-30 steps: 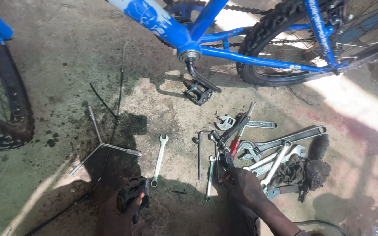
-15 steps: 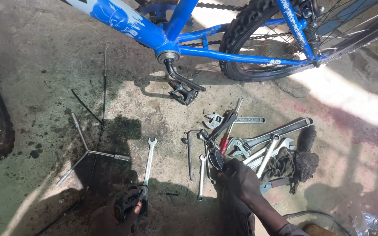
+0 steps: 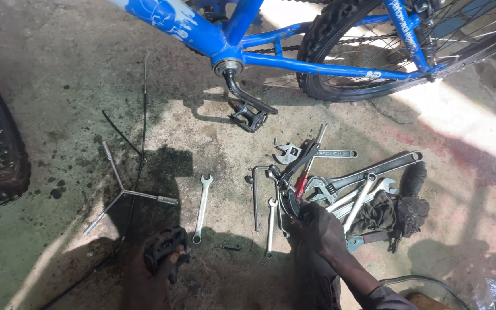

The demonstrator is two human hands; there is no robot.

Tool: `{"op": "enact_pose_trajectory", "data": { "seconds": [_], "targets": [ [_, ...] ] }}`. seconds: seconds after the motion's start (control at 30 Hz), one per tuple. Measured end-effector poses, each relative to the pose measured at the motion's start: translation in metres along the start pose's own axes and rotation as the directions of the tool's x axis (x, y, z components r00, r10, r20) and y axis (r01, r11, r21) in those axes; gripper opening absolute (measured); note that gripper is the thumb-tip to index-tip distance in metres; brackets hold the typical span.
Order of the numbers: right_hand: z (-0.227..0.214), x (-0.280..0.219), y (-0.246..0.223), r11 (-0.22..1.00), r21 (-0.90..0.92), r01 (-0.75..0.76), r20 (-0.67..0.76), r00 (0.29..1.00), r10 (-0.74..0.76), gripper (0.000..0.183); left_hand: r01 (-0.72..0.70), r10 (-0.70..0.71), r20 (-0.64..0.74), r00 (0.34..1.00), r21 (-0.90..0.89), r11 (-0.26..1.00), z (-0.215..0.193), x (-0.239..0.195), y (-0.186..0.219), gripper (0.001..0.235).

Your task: The person disassembles a bicycle pedal, removes the internal components, and uses a wrench to tighten the axle. They then reassemble the pedal by inserting the axle and securing the parts.

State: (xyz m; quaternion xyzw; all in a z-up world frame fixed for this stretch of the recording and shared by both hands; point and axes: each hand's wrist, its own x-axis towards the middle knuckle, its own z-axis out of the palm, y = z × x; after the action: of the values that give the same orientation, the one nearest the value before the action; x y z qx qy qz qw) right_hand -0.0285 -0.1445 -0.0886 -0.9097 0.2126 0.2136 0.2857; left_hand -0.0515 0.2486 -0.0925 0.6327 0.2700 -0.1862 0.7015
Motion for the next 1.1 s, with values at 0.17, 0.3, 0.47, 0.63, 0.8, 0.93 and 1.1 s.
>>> {"op": "enact_pose_trajectory", "data": {
  "seconds": [0.17,0.3,0.47,0.63,0.8,0.93,1.1],
  "targets": [
    [-0.007,-0.006,0.003,1.000,0.009,0.003,-0.041,0.999,-0.003,0.040,0.036,-0.015,-0.121,0.993,0.169,0.985,-0.003,0.000,0.034,0.055],
    [-0.009,-0.008,0.008,1.000,-0.018,-0.010,-0.102,0.995,0.008,0.036,-0.061,0.090,-0.117,0.989,0.233,0.970,-0.018,0.004,0.033,0.052],
    [-0.003,-0.006,0.031,0.999,-0.032,0.023,-0.186,0.982,-0.029,0.047,-0.095,0.361,-0.264,0.895,0.676,0.731,-0.046,0.015,0.017,0.050],
    [-0.016,0.012,0.034,0.997,0.015,0.080,-0.377,0.924,-0.068,0.021,-0.361,0.445,-0.245,0.861,0.323,0.875,-0.066,0.026,-0.011,0.049],
    [-0.032,0.039,0.029,0.991,-0.032,0.128,-0.468,0.874,-0.128,0.024,-0.152,0.331,-0.252,0.909,0.539,0.828,-0.044,0.013,0.009,0.043],
    [-0.033,0.053,0.025,0.997,-0.018,0.072,-0.311,0.948,-0.074,0.025,-0.143,0.205,-0.114,0.972,0.402,0.904,-0.020,0.006,0.022,0.052],
    [-0.031,0.057,0.029,0.997,-0.049,0.056,-0.245,0.967,-0.066,0.024,0.039,0.001,-0.102,0.995,0.391,0.919,0.003,-0.002,0.034,0.058]
  ]
}}
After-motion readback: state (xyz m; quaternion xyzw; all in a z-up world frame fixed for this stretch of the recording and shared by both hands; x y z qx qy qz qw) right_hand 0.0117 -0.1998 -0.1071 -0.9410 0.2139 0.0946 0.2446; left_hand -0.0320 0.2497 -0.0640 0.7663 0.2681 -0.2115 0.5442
